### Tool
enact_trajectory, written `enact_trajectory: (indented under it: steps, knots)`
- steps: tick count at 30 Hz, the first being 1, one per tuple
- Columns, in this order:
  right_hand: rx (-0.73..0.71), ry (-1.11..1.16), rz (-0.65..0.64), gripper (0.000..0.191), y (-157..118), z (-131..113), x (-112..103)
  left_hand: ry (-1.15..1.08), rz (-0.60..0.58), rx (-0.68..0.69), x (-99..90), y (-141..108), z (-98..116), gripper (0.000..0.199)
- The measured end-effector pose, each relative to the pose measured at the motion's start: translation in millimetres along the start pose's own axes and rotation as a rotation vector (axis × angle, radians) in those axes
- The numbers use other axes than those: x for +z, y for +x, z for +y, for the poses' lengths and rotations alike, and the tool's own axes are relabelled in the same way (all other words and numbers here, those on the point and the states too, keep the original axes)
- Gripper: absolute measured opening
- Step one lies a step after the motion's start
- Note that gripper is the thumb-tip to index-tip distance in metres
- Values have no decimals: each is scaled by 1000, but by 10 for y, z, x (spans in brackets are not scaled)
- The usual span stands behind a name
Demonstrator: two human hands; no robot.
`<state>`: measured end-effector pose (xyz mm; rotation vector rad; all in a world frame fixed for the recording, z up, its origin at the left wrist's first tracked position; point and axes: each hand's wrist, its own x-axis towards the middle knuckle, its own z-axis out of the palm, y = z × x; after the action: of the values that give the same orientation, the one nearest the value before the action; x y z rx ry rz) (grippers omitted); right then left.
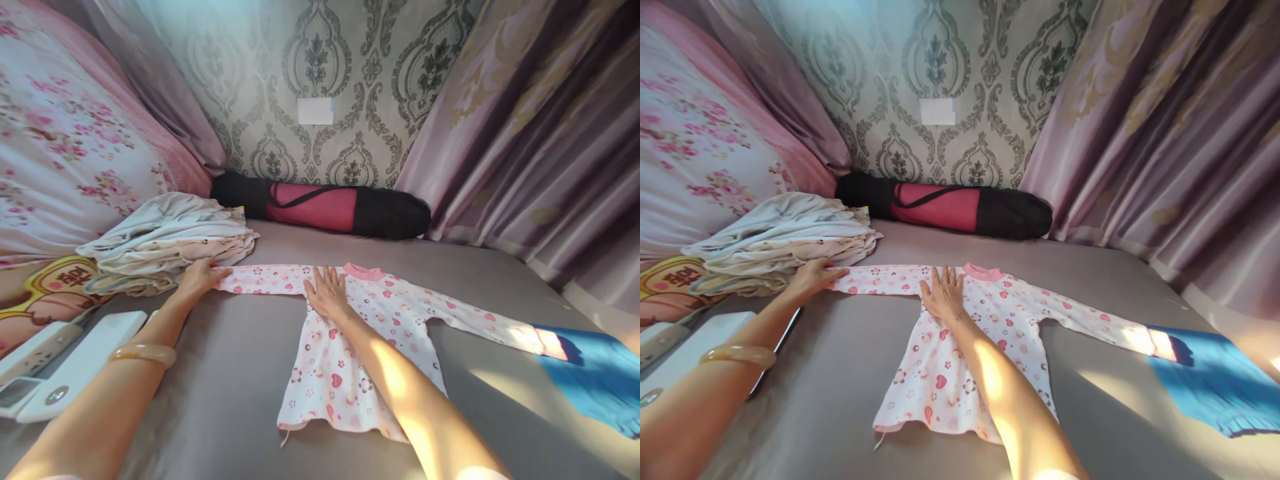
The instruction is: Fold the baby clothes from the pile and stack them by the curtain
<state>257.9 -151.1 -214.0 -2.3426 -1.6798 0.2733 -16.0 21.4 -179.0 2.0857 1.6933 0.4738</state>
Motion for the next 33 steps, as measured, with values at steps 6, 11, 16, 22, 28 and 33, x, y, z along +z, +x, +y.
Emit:
enact_trajectory:
  steps: [6, 11, 16, 22, 28, 33]
  knots:
    - [-7, -39, 17, 71, -42, -6, 7, 522, 30, 72, 83, -105, 113, 41]
    - [-9, -6, 54, 70, -57, -26, 20, 691, 229, 100, 165, -257, 404, 35]
    - [-70, 169, -41, 66, 1, 56, -47, 406, 114, 571, 581, -483, 924, 27]
    - [-65, 242, 214, 50, -233, 691, -318, 42, -170, 960, 1202, -607, 1490, 39]
    - [183, -86, 258, 47, -462, 1379, -497, 81, -224, 980, 1556, -561, 1887, 42]
    - [180, -178, 161, 63, -421, 1545, -367, 287, -197, 837, 1831, -566, 1940, 55]
